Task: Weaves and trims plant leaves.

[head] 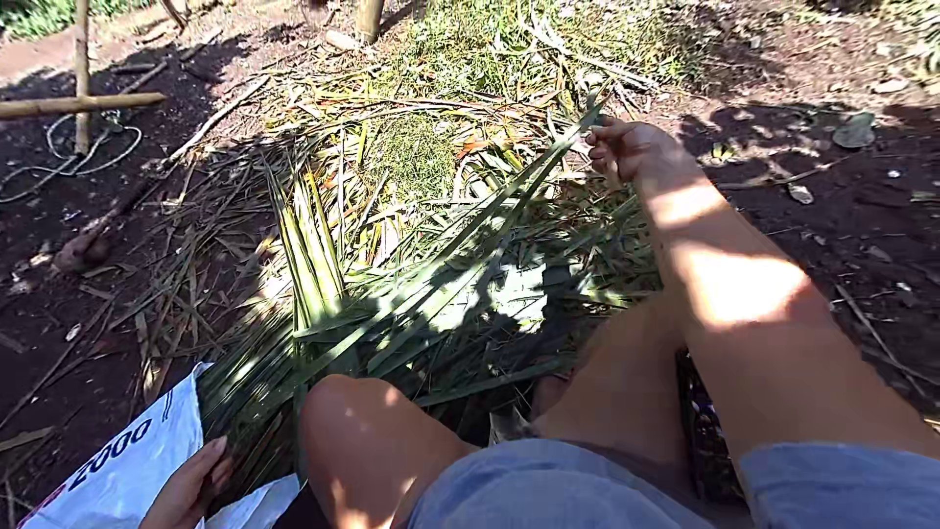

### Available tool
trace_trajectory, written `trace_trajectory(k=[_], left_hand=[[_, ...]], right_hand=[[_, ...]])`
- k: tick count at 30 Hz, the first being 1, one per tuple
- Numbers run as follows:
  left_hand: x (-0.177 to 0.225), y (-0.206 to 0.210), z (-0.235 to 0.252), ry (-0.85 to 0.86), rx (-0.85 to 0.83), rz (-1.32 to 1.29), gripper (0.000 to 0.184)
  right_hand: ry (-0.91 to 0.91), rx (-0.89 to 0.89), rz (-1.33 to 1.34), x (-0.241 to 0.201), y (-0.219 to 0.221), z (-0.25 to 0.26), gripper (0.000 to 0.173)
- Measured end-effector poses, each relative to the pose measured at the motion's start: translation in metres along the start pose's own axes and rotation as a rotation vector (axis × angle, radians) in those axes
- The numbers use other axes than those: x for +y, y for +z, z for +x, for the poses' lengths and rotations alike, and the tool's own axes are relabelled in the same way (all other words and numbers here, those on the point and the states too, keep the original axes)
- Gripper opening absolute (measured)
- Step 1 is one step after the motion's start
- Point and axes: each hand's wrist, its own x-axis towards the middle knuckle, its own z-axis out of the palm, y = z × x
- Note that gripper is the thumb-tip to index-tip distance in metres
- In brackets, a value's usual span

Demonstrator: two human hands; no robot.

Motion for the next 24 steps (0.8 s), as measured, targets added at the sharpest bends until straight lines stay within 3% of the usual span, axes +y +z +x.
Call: trace_trajectory(k=[3,6,8,11,14,17,20,24], left_hand=[[-0.022,-0.02,-0.002,-0.037,0.281,-0.087,0.028],[-0.005,0.013,-0.01,0.003,0.485,-0.15,0.031],[0.029,0.065,-0.023,0.088,0.517,-0.116,0.027],[0.079,0.145,-0.039,0.202,0.494,-0.079,0.024],[0.111,0.205,-0.046,0.238,0.402,-0.096,0.031],[0.117,0.241,-0.049,0.342,0.276,-0.031,0.028],[0.123,0.264,-0.065,0.334,0.191,0.018,0.024],[0.121,0.274,-0.077,0.393,0.039,0.026,0.017]], right_hand=[[-0.076,0.217,0.056,-0.008,-0.052,0.014,0.013],[-0.241,0.393,0.283,-0.005,-0.081,0.011,0.014],[-0.359,0.328,0.467,-0.003,-0.061,-0.01,0.023],[-0.344,0.268,0.503,0.003,0.004,-0.031,0.017],[-0.238,0.052,0.256,0.028,0.095,-0.086,0.018],[-0.22,-0.304,-0.035,0.084,0.152,-0.13,0.027],[-0.307,-0.607,-0.327,0.142,0.178,-0.174,0.035],[-0.443,-0.974,-0.669,0.17,0.184,-0.192,0.038]])
